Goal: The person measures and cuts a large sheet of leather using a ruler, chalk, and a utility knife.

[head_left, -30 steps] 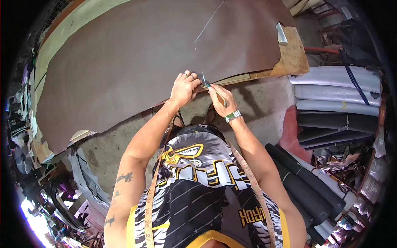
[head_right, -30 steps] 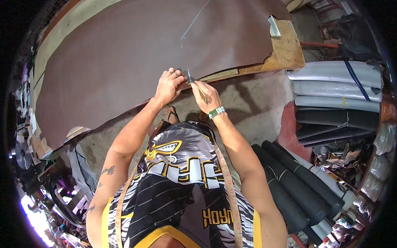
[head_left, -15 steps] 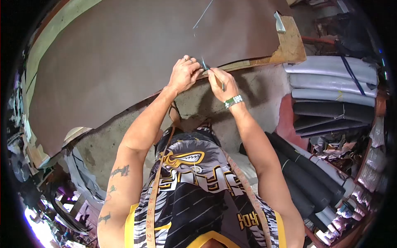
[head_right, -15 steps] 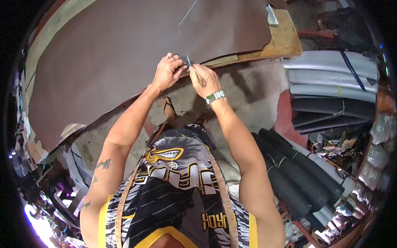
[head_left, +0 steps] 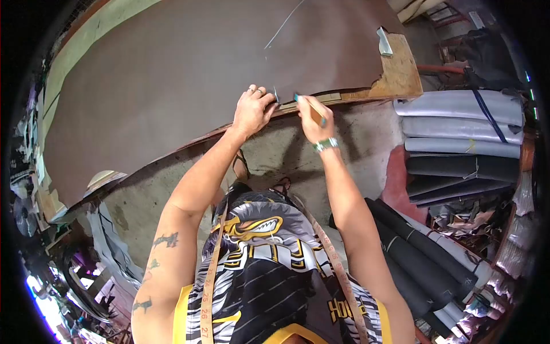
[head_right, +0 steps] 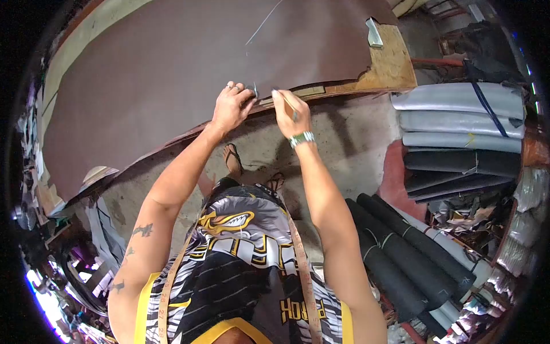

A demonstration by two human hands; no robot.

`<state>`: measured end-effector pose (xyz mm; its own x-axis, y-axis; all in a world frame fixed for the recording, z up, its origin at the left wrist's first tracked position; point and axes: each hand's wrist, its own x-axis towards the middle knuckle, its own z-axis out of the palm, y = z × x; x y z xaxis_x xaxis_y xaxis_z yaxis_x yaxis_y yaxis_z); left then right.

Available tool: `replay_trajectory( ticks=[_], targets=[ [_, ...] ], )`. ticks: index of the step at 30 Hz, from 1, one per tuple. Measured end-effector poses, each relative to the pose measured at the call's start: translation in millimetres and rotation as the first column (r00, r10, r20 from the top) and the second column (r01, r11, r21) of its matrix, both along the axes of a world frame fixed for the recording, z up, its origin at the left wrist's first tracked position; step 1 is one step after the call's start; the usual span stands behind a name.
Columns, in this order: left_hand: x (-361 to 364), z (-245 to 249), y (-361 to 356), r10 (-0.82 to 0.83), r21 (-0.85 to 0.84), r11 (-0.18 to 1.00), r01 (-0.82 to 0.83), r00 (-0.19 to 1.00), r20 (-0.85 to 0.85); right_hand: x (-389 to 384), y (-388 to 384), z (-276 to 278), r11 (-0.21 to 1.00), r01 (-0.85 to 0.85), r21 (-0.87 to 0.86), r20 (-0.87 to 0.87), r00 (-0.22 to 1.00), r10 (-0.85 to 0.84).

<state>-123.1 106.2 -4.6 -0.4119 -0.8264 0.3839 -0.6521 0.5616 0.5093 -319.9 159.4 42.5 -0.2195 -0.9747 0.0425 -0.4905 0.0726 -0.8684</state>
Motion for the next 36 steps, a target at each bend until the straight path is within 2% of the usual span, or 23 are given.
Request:
replay_trajectory(
  ticks=[1,2,5,9,12,17,24,31,34,36],
  targets=[
    [-1.5,-0.2,-0.2,-0.002,-0.02,1.0,0.003,1.0,0.016,5.2,-10.9,-5.3,1.0,-0.019,-0.003,-0.026,0.999,0.019],
    [-2.1,-0.4,-1.5,-0.005,-0.04,0.999,0.006,0.999,0.033,7.1,-15.8,-8.6,0.997,-0.023,-0.07,-0.132,0.991,0.014],
    [-5.8,3.8,-0.3,0.003,-0.081,0.997,-0.004,1.0,-0.008,3.8,-10.8,10.9,0.993,-0.088,-0.081,-0.175,0.982,0.073],
    [-5.9,-1.6,3.3,0.016,-0.025,1.0,-0.018,0.997,-0.075,2.1,7.4,12.4,0.995,-0.074,0.061,-0.131,0.988,0.082],
    [-6.4,-2.6,4.8,0.037,0.014,0.999,-0.035,0.986,-0.162,9.7,18.6,7.3,0.993,-0.122,-0.006,-0.129,0.984,0.12],
    [-9.4,-5.4,7.1,0.071,0.067,0.996,-0.059,0.98,-0.186,14.4,19.0,0.8,0.971,-0.202,-0.126,-0.131,0.974,0.186],
    [-7.5,1.7,4.7,0.036,0.117,0.993,-0.023,0.993,-0.109,15.3,23.0,3.9,0.949,-0.266,-0.168,-0.116,0.962,0.248],
    [-8.4,1.3,4.6,0.011,0.105,0.994,-0.003,0.997,-0.074,18.5,24.2,4.2,0.958,-0.282,-0.051,-0.215,0.94,0.265],
    [-7.8,2.0,2.9,-0.012,0.129,0.991,0.021,0.998,-0.068,24.9,20.3,-2.7,0.957,-0.265,-0.117,-0.234,0.944,0.232],
    [-6.0,3.7,1.6,-0.022,0.122,0.992,0.032,0.996,-0.083,24.9,21.3,0.2,0.959,-0.266,-0.099,-0.224,0.945,0.238]
  ],
)
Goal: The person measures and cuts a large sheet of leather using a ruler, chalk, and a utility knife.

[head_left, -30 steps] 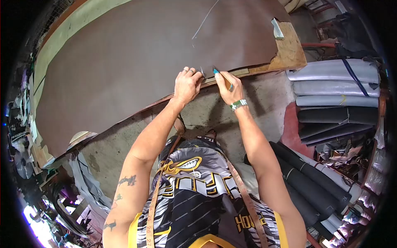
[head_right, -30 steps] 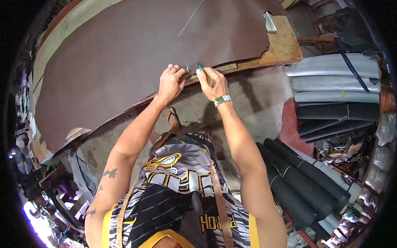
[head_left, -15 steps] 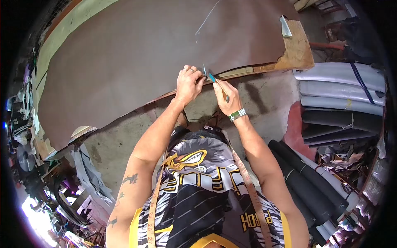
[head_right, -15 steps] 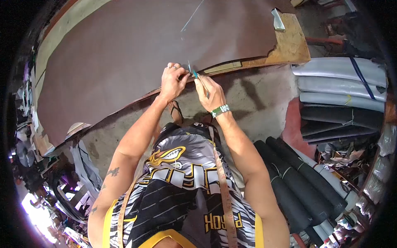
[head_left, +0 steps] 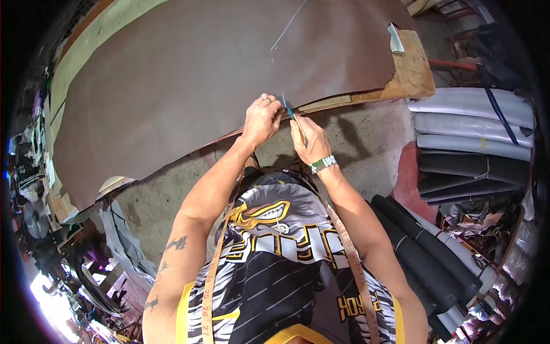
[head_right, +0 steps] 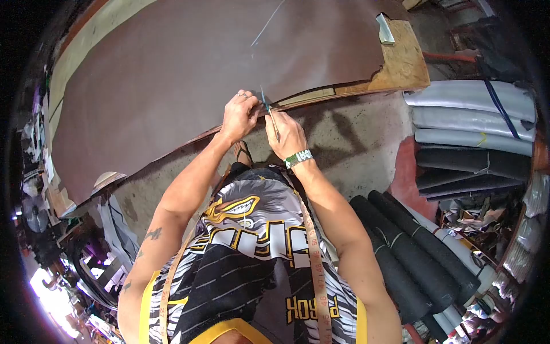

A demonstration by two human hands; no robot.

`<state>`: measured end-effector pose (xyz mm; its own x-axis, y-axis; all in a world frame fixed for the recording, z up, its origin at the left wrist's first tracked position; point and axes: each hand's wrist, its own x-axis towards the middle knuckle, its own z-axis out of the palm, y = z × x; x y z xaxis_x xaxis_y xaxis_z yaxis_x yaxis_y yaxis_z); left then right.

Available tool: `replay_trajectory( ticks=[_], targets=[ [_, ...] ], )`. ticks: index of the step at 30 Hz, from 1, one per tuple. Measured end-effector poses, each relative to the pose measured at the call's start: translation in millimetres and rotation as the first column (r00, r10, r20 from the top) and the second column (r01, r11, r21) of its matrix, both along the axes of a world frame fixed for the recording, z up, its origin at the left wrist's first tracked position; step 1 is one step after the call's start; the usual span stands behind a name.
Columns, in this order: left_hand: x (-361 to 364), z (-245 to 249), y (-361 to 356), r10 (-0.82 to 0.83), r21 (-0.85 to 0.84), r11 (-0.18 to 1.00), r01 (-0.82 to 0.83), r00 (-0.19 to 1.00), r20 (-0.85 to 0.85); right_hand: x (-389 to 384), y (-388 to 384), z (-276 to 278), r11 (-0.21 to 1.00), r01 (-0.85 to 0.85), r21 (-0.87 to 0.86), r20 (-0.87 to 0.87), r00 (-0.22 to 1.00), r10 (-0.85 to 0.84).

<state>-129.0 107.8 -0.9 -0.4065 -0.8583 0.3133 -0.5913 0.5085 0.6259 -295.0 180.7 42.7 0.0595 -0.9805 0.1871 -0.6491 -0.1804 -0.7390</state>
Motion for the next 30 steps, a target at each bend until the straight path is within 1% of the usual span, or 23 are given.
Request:
replay_trajectory(
  ticks=[3,5,7,8,9,10,12,15,16,21,22,25,26,29,30],
  targets=[
    [-0.7,-0.8,-0.6,-0.026,-0.028,0.999,0.027,1.0,0.017,4.5,-6.8,-8.0,1.0,0.018,-0.007,-0.007,1.0,-0.018],
    [1.2,-1.9,-0.9,-0.022,-0.006,1.0,0.022,1.0,-0.006,2.7,-7.6,-11.8,1.0,0.026,-0.005,0.002,1.0,-0.026],
    [3.7,2.6,-2.1,-0.011,0.023,1.0,0.011,1.0,-0.028,2.5,-5.5,-0.9,1.0,0.01,0.019,0.037,0.999,-0.011],
    [3.6,4.1,-1.9,-0.002,0.042,0.999,0.004,0.999,-0.04,4.2,-6.0,-2.6,0.999,0.036,-0.014,0.043,0.998,-0.035],
    [3.2,4.5,-2.7,0.007,0.061,0.998,-0.003,0.999,-0.052,5.3,-12.5,-8.2,0.999,0.027,-0.028,0.03,0.999,-0.026],
    [2.3,4.0,-3.8,0.022,0.011,1.0,-0.021,0.997,-0.071,7.1,-15.2,-16.5,0.999,0.026,-0.03,0.016,1.0,-0.026],
    [4.8,10.9,-4.3,0.043,0.01,0.999,-0.042,0.995,-0.089,12.0,-20.5,-25.0,0.997,0.047,-0.069,0.001,0.999,-0.047],
    [9.0,22.1,-9.1,0.052,0.027,0.998,-0.049,0.994,-0.098,12.0,-22.2,-28.0,0.994,0.063,-0.094,0.031,0.998,-0.06],
    [9.1,22.0,-9.4,0.057,0.022,0.998,-0.055,0.993,-0.106,13.7,-24.8,-32.0,0.981,0.069,-0.182,0.043,0.997,-0.062],
    [11.6,30.5,-9.5,0.079,0.036,0.997,-0.074,0.983,-0.169,13.6,-28.9,-23.6,0.979,0.07,-0.193,0.037,0.997,-0.064],
    [14.5,33.7,-9.5,0.068,0.08,0.995,-0.055,0.984,-0.163,11.8,-27.3,-20.1,0.98,0.066,-0.19,0.036,0.998,-0.061],
    [20.1,24.5,-9.1,0.115,0.193,0.977,-0.088,0.984,-0.138,10.4,-21.1,-23.7,0.985,0.079,-0.154,0.049,0.996,-0.072],
    [21.4,16.9,-9.8,0.119,0.241,0.966,-0.097,0.99,-0.076,10.7,-18.9,-28.3,0.986,0.084,-0.145,0.056,0.995,-0.077],
    [15.2,21.0,-8.8,0.069,0.04,0.997,-0.067,0.997,-0.032,15.3,-15.9,-32.2,0.984,0.116,-0.136,0.066,0.992,-0.108],
    [14.4,27.8,-8.9,0.025,0.081,0.996,-0.034,0.993,0.114,16.6,-15.4,-33.0,0.984,0.124,-0.129,0.07,0.991,-0.116]
  ],
)
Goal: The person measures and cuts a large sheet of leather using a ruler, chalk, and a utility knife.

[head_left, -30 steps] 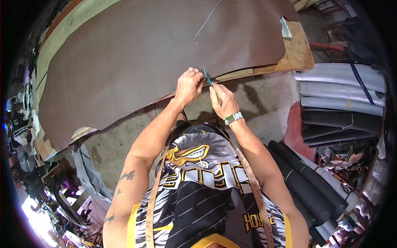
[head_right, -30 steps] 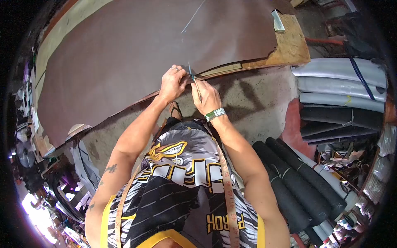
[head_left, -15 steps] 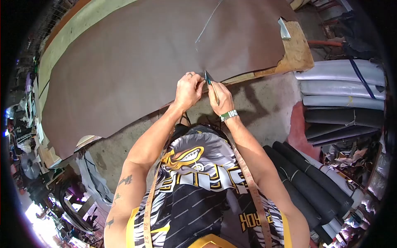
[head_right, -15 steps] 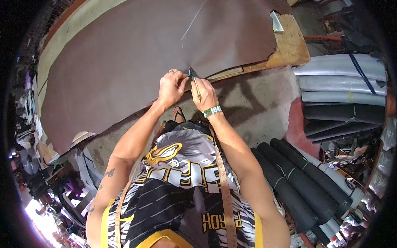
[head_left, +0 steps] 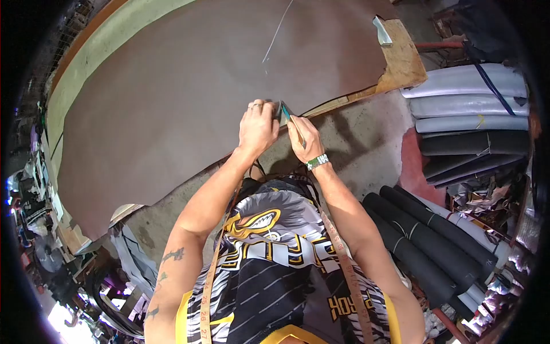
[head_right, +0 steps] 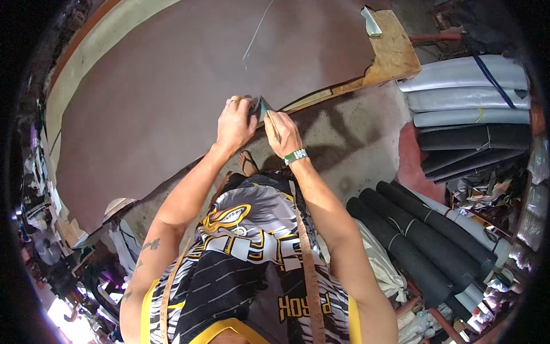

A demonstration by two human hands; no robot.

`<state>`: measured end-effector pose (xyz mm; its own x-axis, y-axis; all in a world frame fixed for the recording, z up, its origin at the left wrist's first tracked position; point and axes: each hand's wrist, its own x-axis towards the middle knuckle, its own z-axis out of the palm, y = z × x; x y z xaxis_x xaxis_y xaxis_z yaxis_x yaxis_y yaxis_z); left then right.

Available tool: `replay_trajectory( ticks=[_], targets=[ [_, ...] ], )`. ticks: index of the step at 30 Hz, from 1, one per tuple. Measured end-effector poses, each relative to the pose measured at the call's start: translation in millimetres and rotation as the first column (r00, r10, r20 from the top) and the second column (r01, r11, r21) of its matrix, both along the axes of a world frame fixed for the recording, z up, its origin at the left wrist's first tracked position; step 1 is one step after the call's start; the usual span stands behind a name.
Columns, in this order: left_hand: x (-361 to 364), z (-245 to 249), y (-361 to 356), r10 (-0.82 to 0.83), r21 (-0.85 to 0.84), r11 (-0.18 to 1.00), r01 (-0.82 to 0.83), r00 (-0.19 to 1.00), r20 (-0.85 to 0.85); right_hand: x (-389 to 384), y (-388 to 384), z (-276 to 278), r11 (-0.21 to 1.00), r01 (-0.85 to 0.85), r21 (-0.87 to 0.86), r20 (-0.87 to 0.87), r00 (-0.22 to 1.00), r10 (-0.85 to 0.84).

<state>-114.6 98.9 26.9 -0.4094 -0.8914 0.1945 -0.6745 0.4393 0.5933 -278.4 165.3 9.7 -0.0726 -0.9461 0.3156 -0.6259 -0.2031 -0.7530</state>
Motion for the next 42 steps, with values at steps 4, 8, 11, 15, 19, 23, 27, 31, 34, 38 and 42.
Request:
replay_trajectory(
  ticks=[4,8,11,15,19,23,27,31,34,38,42],
  targets=[
    [-2.6,-17.3,-1.3,-0.07,-0.094,0.992,0.079,0.993,0.096,4.4,-1.6,-2.2,0.999,0.006,-0.05,-0.001,1.0,-0.006],
    [-2.3,-20.5,-1.4,-0.104,-0.105,0.988,0.114,0.99,0.099,3.2,-2.3,1.9,1.0,0.001,-0.025,-0.026,1.0,-0.001],
    [-5.6,-17.8,-3.3,-0.106,-0.097,0.989,0.116,0.99,0.097,1.3,-7.6,4.3,1.0,-0.008,-0.015,-0.056,0.998,0.007],
    [-3.2,-5.2,-12.1,-0.146,-0.022,0.988,0.151,0.978,0.146,-0.3,-11.0,4.6,1.0,-0.022,0.007,-0.097,0.995,0.022],
    [-7.1,18.0,-22.6,-0.238,0.113,0.969,0.219,0.95,0.204,-6.8,-16.6,7.2,0.998,-0.053,-0.022,-0.121,0.991,0.05],
    [-7.2,25.7,-29.7,-0.297,0.173,0.95,0.261,0.925,0.236,-11.0,-28.9,0.0,0.995,-0.068,-0.069,-0.127,0.99,0.059],
    [-5.0,23.1,-33.9,-0.319,0.077,0.948,0.31,0.928,0.191,-6.2,-31.2,-6.7,0.991,-0.031,-0.131,-0.1,0.995,0.018],
    [-2.4,28.4,-41.1,-0.387,0.114,0.922,0.371,0.902,0.19,-3.0,-38.0,-5.2,0.989,-0.01,-0.15,-0.083,0.997,-0.002],
    [0.5,36.7,-46.8,-0.41,0.152,0.909,0.389,0.899,0.151,0.1,-41.5,-1.7,0.994,0.019,-0.11,-0.081,0.996,-0.028],
    [10.2,37.9,-48.8,-0.394,0.157,0.91,0.383,0.918,0.045,3.6,-45.1,10.3,0.995,0.037,-0.092,-0.112,0.993,-0.047],
    [14.2,35.4,-52.8,-0.398,0.213,0.899,0.381,0.917,0.037,10.0,-50.5,12.4,0.997,0.052,-0.062,-0.136,0.989,-0.06]
  ],
)
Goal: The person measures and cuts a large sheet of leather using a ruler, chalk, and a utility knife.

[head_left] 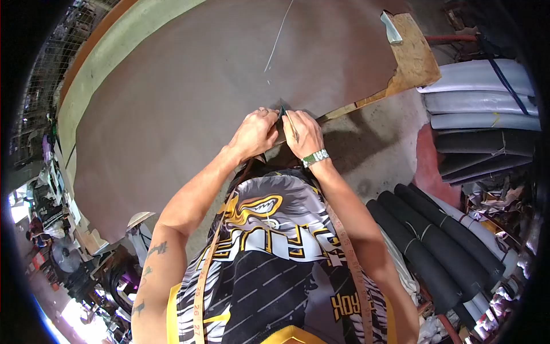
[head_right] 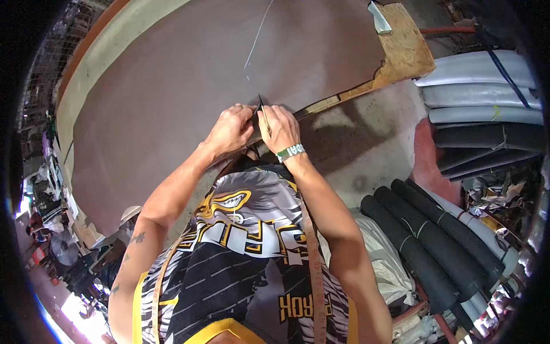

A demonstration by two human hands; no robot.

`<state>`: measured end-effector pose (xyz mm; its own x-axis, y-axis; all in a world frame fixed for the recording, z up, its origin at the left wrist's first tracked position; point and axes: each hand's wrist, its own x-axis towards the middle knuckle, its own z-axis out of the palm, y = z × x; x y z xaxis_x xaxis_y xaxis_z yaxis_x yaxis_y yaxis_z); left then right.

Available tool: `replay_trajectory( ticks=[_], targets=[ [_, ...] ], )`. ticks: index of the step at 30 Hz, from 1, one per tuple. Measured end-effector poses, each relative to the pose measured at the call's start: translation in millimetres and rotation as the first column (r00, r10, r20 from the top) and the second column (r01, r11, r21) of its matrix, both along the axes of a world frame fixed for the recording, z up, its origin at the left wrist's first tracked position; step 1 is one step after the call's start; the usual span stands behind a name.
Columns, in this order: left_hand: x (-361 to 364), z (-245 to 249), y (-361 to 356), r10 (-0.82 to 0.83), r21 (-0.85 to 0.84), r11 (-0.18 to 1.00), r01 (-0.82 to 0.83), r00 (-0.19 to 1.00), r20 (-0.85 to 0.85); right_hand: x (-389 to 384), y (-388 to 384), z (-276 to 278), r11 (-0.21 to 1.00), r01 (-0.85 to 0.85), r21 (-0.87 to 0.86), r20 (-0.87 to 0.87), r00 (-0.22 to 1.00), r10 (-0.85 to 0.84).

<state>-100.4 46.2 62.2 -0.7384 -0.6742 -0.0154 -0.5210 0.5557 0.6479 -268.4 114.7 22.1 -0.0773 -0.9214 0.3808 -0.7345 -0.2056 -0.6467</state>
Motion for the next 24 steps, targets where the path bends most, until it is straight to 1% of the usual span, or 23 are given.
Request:
replay_trajectory(
  ticks=[2,5,6,9,11,15,17,19,24],
  targets=[
    [3.0,1.4,-1.3,0.013,0.014,1.0,-0.013,1.0,-0.027,-1.1,-8.9,-5.4,1.0,-0.006,0.003,-0.026,1.0,0.006],
    [8.2,5.8,-2.4,0.033,0.006,0.999,-0.033,0.995,-0.098,-0.2,-19.3,-10.6,0.998,0.018,-0.067,-0.028,0.999,-0.02],
    [10.4,8.5,-3.5,0.037,-0.002,0.999,-0.038,0.991,-0.126,-0.3,-23.5,-15.4,0.998,-0.005,-0.066,-0.015,1.0,0.004],
    [16.0,17.8,-6.2,0.059,0.027,0.998,-0.056,0.991,-0.119,2.5,-36.1,-25.2,0.996,0.012,-0.088,0.029,1.0,-0.01],
    [18.6,21.1,-6.6,0.061,0.028,0.998,-0.057,0.987,-0.149,4.5,-45.6,-25.5,0.997,0.025,-0.079,0.052,0.998,-0.02],
    [25.5,29.3,-10.1,0.068,-0.004,0.998,-0.07,0.978,-0.198,11.1,-71.7,-27.5,0.996,0.061,-0.067,0.103,0.993,-0.054],
    [29.7,35.2,-11.8,0.095,0.021,0.995,-0.093,0.972,-0.216,15.9,-81.7,-29.0,0.993,0.08,-0.087,0.13,0.989,-0.068],
    [33.9,43.0,-13.0,0.122,0.063,0.992,-0.11,0.966,-0.228,20.7,-92.5,-32.2,0.988,0.105,-0.117,0.123,0.988,-0.09],
    [40.3,48.6,-18.9,0.175,0.049,0.985,-0.168,0.951,-0.254,35.7,-104.9,-37.6,0.972,0.196,-0.13,0.118,0.976,-0.181]
  ],
)
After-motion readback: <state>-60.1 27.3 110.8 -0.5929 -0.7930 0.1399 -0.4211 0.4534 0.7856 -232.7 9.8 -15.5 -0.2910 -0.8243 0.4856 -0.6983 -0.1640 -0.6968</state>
